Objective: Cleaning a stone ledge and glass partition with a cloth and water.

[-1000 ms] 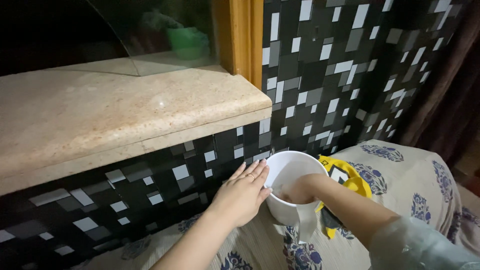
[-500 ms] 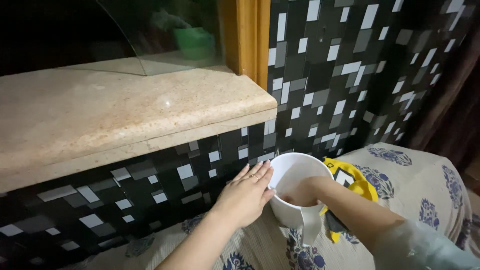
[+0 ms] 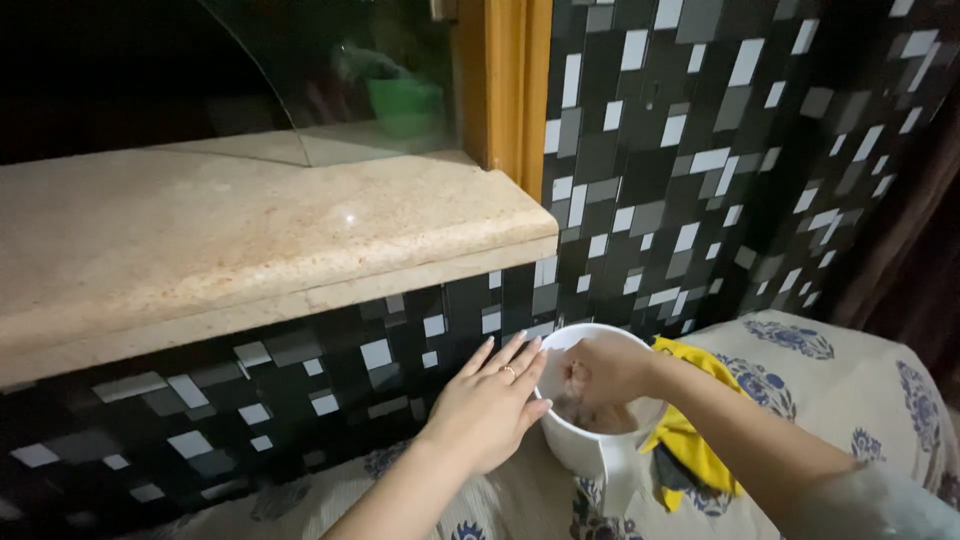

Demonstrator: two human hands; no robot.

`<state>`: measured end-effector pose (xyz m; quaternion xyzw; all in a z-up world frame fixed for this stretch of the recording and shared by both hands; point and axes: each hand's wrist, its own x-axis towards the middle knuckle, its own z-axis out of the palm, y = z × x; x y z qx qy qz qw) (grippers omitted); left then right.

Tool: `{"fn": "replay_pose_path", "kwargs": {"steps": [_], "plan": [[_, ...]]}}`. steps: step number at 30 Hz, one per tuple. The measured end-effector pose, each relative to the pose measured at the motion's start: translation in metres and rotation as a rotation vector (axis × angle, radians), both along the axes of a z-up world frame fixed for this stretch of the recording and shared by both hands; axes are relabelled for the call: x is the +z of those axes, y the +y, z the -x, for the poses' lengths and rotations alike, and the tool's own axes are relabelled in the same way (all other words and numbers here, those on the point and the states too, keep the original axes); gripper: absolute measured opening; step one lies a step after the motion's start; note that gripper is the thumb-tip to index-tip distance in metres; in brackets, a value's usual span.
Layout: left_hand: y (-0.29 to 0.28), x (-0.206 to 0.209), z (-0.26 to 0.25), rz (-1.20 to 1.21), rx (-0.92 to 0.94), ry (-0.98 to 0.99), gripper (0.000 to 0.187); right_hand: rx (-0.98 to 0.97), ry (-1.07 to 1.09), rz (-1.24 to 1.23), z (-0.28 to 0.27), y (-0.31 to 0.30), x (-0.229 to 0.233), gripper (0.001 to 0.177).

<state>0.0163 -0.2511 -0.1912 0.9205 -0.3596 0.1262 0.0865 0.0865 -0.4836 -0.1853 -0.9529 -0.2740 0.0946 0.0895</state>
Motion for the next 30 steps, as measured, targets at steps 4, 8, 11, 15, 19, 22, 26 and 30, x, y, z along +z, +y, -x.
{"fn": "replay_pose_path", "kwargs": {"steps": [4, 8, 11, 15, 19, 22, 26, 30], "plan": [[0.000, -0.003, -0.003, 0.009, -0.004, 0.016, 0.063, -0.146, 0.310, -0.151, 0.026, 0.012, 0.040, 0.038], [0.000, 0.007, -0.001, -0.002, -0.015, 0.022, 0.062, -0.301, 0.403, -0.273, 0.028, 0.010, 0.047, 0.015], [0.001, 0.008, -0.003, 0.005, -0.020, 0.042, 0.063, -0.258, 0.219, -0.240, 0.009, 0.003, 0.021, 0.020], [0.001, 0.005, 0.000, 0.021, -0.028, 0.001, 0.064, -0.084, 0.021, -0.233, 0.004, -0.002, 0.005, 0.027], [0.002, 0.003, -0.001, 0.005, -0.039, -0.023, 0.066, -0.168, -0.013, -0.290, 0.012, 0.001, 0.009, 0.037], [0.002, 0.006, 0.002, -0.046, -0.025, 0.026, 0.071, -0.217, -0.043, -0.259, 0.016, 0.003, 0.009, 0.049], [0.003, 0.010, 0.005, -0.056, -0.024, 0.024, 0.074, -0.223, -0.151, -0.315, 0.015, 0.002, 0.004, 0.045], [0.008, 0.017, 0.005, -0.060, -0.047, -0.011, 0.076, -0.299, -0.222, -0.330, 0.016, 0.001, 0.007, 0.039]]}}
